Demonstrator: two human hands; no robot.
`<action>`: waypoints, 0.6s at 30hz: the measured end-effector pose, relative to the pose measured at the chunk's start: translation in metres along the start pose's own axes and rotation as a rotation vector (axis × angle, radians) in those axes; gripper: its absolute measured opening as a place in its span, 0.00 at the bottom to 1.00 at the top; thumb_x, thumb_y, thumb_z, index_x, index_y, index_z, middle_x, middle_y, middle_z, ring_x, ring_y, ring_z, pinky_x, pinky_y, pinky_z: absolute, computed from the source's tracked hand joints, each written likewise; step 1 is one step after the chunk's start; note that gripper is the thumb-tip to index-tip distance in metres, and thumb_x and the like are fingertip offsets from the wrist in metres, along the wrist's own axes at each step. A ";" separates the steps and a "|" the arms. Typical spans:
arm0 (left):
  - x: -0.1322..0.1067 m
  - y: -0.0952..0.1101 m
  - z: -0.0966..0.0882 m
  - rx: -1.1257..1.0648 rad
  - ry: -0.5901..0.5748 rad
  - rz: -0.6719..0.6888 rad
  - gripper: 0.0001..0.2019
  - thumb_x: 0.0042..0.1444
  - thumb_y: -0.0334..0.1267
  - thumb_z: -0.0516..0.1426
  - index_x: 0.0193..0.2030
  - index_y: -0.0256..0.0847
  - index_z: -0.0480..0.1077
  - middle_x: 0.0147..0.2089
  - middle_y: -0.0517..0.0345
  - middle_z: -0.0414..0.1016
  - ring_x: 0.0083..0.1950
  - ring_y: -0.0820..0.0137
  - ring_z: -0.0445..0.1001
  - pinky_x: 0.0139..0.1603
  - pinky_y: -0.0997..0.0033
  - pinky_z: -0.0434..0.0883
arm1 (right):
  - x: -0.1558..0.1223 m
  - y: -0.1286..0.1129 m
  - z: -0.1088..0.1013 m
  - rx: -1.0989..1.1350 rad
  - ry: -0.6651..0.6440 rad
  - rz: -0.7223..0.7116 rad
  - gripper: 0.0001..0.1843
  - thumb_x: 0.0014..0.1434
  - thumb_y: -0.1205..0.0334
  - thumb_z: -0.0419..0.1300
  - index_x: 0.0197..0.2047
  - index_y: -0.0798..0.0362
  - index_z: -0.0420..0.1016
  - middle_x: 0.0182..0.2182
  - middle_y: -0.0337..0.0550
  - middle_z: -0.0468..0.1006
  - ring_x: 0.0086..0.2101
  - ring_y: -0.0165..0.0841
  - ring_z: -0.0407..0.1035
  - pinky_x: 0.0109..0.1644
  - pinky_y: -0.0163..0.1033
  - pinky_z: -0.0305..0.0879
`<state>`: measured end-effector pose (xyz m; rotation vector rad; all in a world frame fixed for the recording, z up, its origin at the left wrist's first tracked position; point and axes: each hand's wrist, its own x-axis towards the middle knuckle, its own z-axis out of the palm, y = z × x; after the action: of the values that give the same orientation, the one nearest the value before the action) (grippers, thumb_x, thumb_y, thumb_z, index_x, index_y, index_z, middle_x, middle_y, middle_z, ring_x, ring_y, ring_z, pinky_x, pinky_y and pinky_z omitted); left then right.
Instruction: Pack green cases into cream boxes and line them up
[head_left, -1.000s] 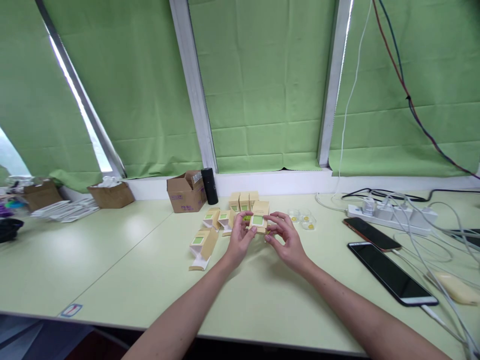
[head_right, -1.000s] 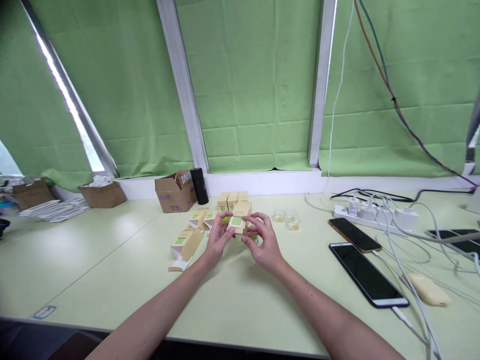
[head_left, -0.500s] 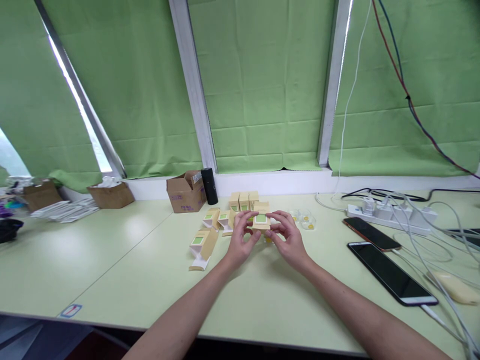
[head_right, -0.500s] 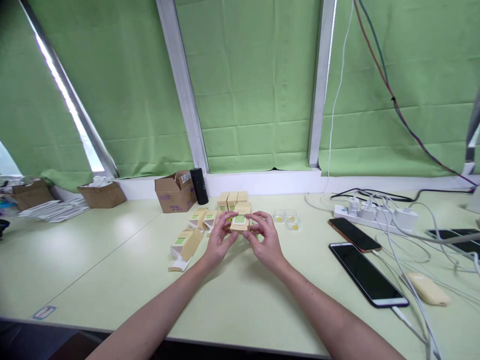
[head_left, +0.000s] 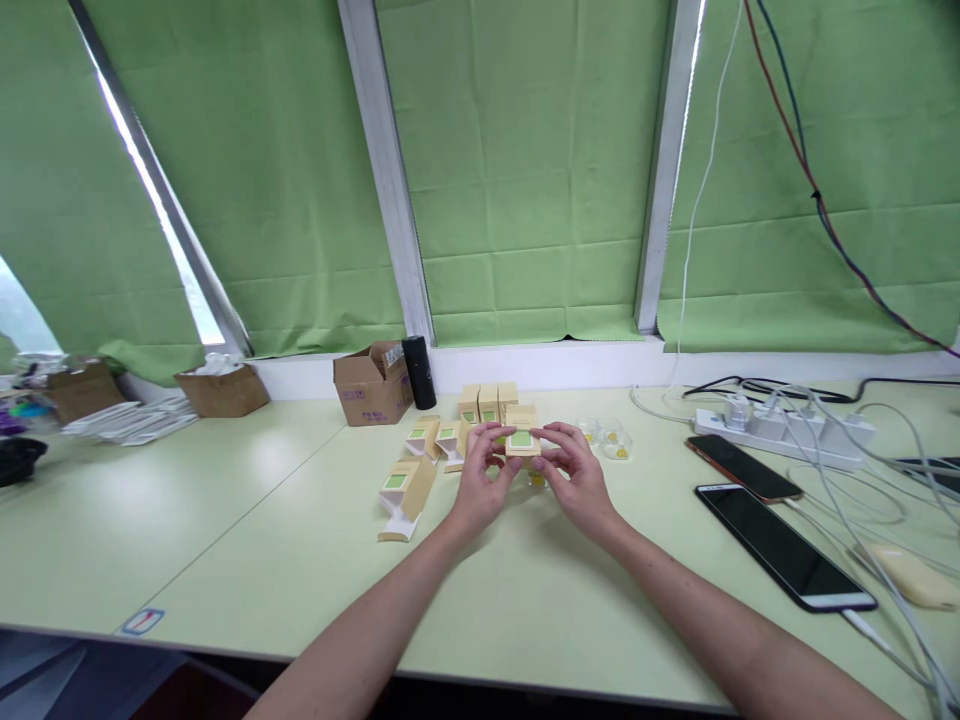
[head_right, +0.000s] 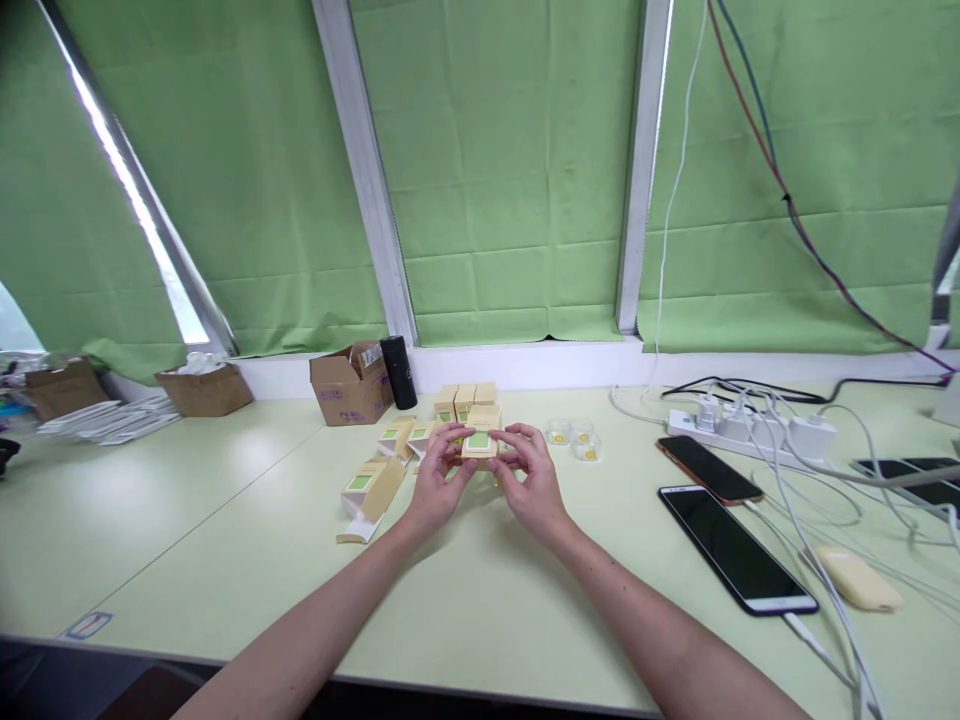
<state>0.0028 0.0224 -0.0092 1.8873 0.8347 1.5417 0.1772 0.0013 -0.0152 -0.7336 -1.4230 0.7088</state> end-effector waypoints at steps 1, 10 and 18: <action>0.000 0.000 0.000 0.000 0.001 -0.002 0.19 0.63 0.50 0.63 0.58 0.49 0.73 0.64 0.48 0.60 0.48 0.68 0.75 0.51 0.63 0.75 | 0.000 0.000 0.000 -0.006 0.003 0.000 0.18 0.64 0.48 0.64 0.55 0.42 0.78 0.58 0.48 0.64 0.37 0.33 0.77 0.46 0.47 0.81; 0.001 0.000 0.000 0.032 0.033 0.018 0.16 0.62 0.49 0.63 0.54 0.47 0.75 0.60 0.49 0.64 0.47 0.68 0.73 0.48 0.65 0.74 | 0.001 0.002 0.000 -0.002 0.007 0.012 0.16 0.64 0.51 0.64 0.54 0.42 0.79 0.58 0.49 0.64 0.36 0.33 0.78 0.44 0.48 0.80; 0.002 0.003 0.002 0.030 0.051 0.014 0.15 0.62 0.48 0.63 0.52 0.47 0.76 0.59 0.49 0.64 0.47 0.68 0.74 0.47 0.65 0.75 | 0.002 0.004 0.001 -0.013 0.013 0.002 0.15 0.65 0.50 0.63 0.53 0.42 0.79 0.57 0.49 0.66 0.36 0.33 0.77 0.44 0.48 0.80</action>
<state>0.0054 0.0217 -0.0064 1.8862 0.8740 1.5995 0.1758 0.0050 -0.0175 -0.7481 -1.4168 0.6958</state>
